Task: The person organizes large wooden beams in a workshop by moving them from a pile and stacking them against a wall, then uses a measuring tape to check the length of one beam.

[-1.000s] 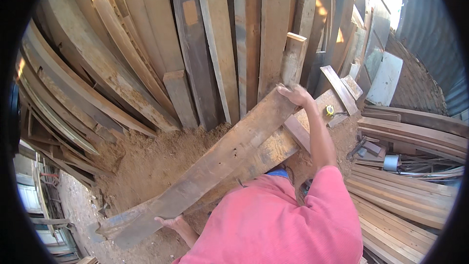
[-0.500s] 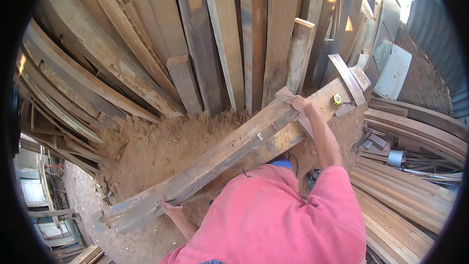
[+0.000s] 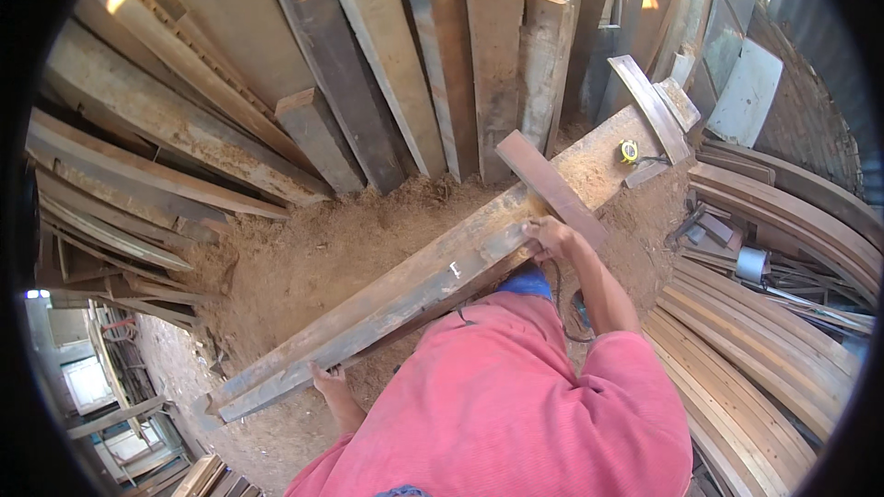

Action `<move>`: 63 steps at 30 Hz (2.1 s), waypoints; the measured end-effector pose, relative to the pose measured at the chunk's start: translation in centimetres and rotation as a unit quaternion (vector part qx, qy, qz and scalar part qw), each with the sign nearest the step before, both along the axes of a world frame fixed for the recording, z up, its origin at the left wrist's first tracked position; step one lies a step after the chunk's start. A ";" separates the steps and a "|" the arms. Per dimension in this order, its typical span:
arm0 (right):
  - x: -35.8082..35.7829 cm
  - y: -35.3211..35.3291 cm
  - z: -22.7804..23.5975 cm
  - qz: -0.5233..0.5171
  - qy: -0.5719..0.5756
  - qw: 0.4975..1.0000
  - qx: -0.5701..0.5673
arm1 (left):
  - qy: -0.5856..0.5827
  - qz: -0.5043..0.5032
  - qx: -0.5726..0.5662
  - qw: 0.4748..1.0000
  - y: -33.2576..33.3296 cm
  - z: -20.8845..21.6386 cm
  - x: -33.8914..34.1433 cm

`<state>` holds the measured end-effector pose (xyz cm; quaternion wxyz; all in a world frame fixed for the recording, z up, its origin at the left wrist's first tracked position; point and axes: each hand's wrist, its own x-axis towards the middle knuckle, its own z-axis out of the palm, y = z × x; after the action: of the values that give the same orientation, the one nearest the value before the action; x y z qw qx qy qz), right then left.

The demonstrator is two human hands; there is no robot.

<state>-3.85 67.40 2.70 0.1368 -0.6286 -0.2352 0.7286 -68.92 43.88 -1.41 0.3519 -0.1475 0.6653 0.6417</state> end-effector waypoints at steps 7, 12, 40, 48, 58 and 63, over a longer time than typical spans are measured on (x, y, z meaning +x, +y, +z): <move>4.4 -4.0 2.2 0.081 0.097 0.992 -0.027 | -0.052 -0.059 0.049 0.996 1.9 0.6 6.6; 6.5 -5.0 -1.0 0.225 0.039 0.974 0.004 | -0.037 -0.006 -0.030 0.999 5.3 0.4 14.7; -3.6 12.3 0.9 0.468 -0.210 0.734 0.446 | -0.089 -0.007 0.029 0.996 7.1 -0.2 30.0; -23.4 6.3 4.0 0.602 -0.104 0.666 0.429 | 0.068 -0.322 -0.031 0.944 3.1 -3.6 25.8; -35.5 -5.1 5.7 0.698 -0.242 0.506 0.445 | 0.168 -0.359 -0.085 0.914 -3.9 -5.7 17.2; -36.4 -3.9 4.1 0.729 -0.207 0.510 0.407 | -0.014 -0.176 -0.053 0.983 -8.0 -5.6 14.2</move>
<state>-40.27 63.47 6.83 -0.2539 -0.2445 -0.9030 0.2456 -54.74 35.84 -7.06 0.4602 -0.0552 0.7090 0.5316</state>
